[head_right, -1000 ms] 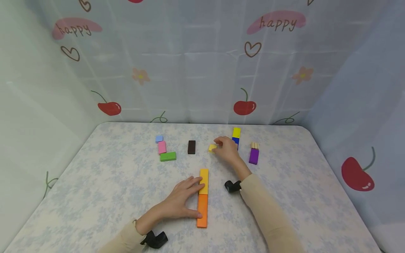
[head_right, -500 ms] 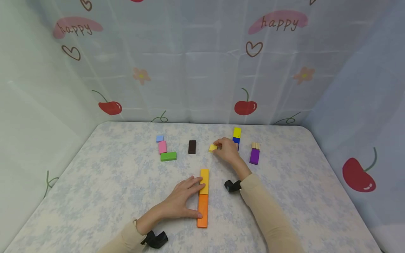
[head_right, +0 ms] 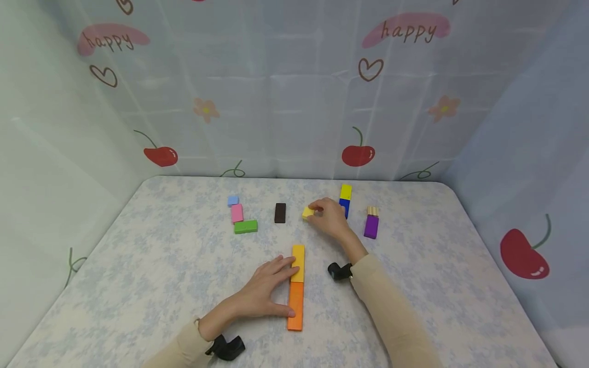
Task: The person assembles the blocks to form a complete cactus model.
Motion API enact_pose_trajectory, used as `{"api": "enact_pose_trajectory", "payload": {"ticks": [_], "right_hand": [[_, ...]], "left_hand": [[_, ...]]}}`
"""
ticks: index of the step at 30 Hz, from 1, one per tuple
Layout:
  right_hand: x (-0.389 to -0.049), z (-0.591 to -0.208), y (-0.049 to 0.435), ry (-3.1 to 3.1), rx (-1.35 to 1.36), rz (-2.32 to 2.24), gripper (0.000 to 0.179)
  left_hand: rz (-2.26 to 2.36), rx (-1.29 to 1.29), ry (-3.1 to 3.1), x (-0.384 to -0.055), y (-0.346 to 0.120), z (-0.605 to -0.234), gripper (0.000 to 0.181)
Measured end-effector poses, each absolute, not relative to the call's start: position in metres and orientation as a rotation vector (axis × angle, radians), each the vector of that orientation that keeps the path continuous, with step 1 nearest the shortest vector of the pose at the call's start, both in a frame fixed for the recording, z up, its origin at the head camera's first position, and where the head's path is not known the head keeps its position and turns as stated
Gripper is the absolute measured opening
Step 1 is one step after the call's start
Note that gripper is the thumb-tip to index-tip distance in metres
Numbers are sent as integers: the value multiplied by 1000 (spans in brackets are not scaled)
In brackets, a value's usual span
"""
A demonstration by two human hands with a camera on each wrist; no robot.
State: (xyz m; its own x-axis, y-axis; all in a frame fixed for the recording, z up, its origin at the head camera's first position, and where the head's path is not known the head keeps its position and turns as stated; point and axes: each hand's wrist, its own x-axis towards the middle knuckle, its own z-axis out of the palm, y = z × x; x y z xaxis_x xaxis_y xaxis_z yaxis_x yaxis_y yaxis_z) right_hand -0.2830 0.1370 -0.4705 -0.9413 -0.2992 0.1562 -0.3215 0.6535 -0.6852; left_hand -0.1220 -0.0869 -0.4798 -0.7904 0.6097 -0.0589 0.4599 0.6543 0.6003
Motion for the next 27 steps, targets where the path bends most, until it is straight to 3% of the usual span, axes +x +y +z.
{"api": "enact_pose_trajectory", "payload": {"ticks": [27], "right_hand": [[-247,-472,136,-2788,818,1259,26]], "left_hand": [[822,865,2639,-122,-86,-478,89]]}}
